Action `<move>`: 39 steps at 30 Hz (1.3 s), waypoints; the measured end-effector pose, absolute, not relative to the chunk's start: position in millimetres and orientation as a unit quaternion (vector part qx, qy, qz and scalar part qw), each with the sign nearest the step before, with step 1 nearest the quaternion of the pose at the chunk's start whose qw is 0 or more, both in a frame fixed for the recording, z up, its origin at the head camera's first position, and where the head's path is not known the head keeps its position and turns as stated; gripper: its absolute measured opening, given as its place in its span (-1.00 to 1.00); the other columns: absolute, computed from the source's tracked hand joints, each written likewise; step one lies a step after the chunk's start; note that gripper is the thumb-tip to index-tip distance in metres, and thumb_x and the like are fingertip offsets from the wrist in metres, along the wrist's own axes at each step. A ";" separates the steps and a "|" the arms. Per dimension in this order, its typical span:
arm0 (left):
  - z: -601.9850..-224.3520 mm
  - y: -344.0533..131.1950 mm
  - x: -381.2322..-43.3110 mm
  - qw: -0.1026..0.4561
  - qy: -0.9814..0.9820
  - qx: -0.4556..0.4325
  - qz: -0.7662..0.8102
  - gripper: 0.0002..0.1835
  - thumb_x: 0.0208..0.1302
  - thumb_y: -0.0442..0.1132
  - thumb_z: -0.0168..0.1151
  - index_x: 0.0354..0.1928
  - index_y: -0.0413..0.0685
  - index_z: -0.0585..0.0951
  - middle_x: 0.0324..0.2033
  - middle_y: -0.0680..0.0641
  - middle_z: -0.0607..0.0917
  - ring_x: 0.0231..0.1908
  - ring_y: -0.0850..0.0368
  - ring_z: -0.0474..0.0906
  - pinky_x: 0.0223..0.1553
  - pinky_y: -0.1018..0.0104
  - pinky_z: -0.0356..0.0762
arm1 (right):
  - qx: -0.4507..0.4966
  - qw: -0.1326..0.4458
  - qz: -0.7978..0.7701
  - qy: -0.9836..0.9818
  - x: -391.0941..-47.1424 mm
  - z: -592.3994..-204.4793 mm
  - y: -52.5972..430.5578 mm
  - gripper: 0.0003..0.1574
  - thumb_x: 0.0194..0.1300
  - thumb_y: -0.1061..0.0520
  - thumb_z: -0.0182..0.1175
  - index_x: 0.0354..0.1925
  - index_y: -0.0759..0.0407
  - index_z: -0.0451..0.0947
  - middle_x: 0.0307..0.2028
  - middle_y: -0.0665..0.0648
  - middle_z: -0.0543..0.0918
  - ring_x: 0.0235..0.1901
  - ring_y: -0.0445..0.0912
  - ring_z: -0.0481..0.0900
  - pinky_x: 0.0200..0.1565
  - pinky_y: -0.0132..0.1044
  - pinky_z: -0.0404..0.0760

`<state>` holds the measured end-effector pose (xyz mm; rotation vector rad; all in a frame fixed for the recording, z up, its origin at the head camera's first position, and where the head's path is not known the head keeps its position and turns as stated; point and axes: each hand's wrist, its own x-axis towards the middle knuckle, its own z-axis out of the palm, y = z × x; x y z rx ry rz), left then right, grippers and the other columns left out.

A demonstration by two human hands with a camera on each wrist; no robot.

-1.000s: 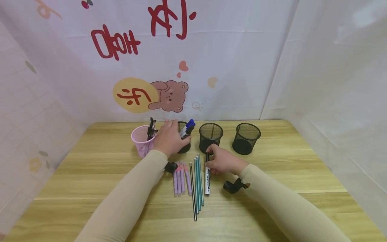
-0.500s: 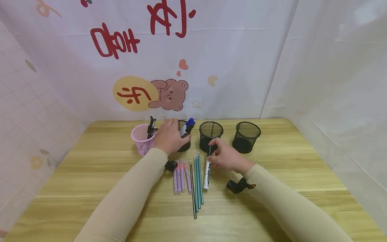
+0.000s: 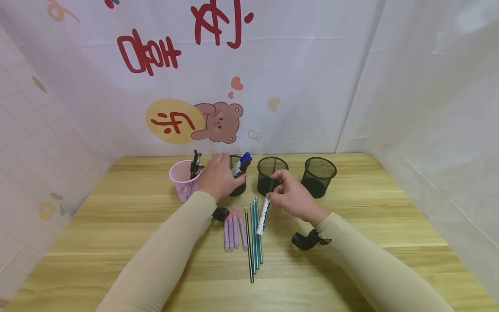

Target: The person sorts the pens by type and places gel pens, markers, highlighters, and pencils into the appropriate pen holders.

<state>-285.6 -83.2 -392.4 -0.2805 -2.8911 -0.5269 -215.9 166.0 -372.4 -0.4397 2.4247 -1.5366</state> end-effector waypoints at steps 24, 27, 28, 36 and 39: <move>-393.1 -84.4 -286.4 0.091 -0.975 -0.102 -0.176 -0.05 0.25 0.44 0.24 0.40 -0.16 0.40 0.38 -0.19 0.51 0.59 -0.23 0.20 0.63 -0.06 0.14 | -0.091 -0.096 -0.644 0.754 -237.8 -357.1 148.4 -0.32 0.49 0.17 0.20 0.39 0.13 0.09 -0.38 0.22 0.66 -0.36 0.06 0.59 -0.25 -0.29 0.57; -391.9 -82.9 -286.9 0.087 -0.975 -0.104 -0.179 -0.02 0.25 0.42 0.25 0.44 -0.18 0.37 0.43 -0.21 0.48 0.60 -0.24 0.17 0.63 -0.07 0.11 | -0.082 -0.127 -0.646 0.748 -240.2 -357.8 147.4 -0.33 0.51 0.14 0.19 0.40 0.11 0.09 -0.35 0.21 0.67 -0.41 -0.04 0.53 -0.32 -0.29 0.48; -391.8 -82.6 -286.9 0.083 -0.975 -0.104 -0.179 -0.01 0.24 0.42 0.26 0.46 -0.18 0.36 0.45 -0.21 0.46 0.61 -0.24 0.15 0.64 -0.07 0.10 | -0.078 -0.138 -0.647 0.746 -240.9 -357.8 146.4 -0.34 0.50 0.14 0.19 0.39 0.11 0.11 -0.35 0.19 0.67 -0.43 -0.09 0.50 -0.35 -0.30 0.46; -392.8 -84.1 -284.8 0.086 -0.976 -0.101 -0.173 -0.10 0.25 0.42 0.27 0.33 -0.16 0.42 0.32 -0.19 0.55 0.60 -0.25 0.18 0.62 -0.07 0.15 | -0.088 -0.221 -0.664 0.709 -247.9 -357.3 134.7 -0.38 0.53 0.19 0.19 0.39 0.12 0.14 -0.35 0.15 0.66 -0.55 -0.16 0.38 -0.45 -0.31 0.32; -391.6 -83.5 -284.6 0.095 -0.975 -0.103 -0.172 -0.14 0.25 0.42 0.27 0.27 -0.14 0.44 0.18 -0.15 0.58 0.58 -0.23 0.22 0.62 -0.06 0.16 | -0.089 -0.242 -0.662 0.704 -252.4 -358.9 131.9 -0.38 0.53 0.20 0.19 0.39 0.14 0.14 -0.34 0.19 0.67 -0.53 -0.17 0.42 -0.41 -0.31 0.34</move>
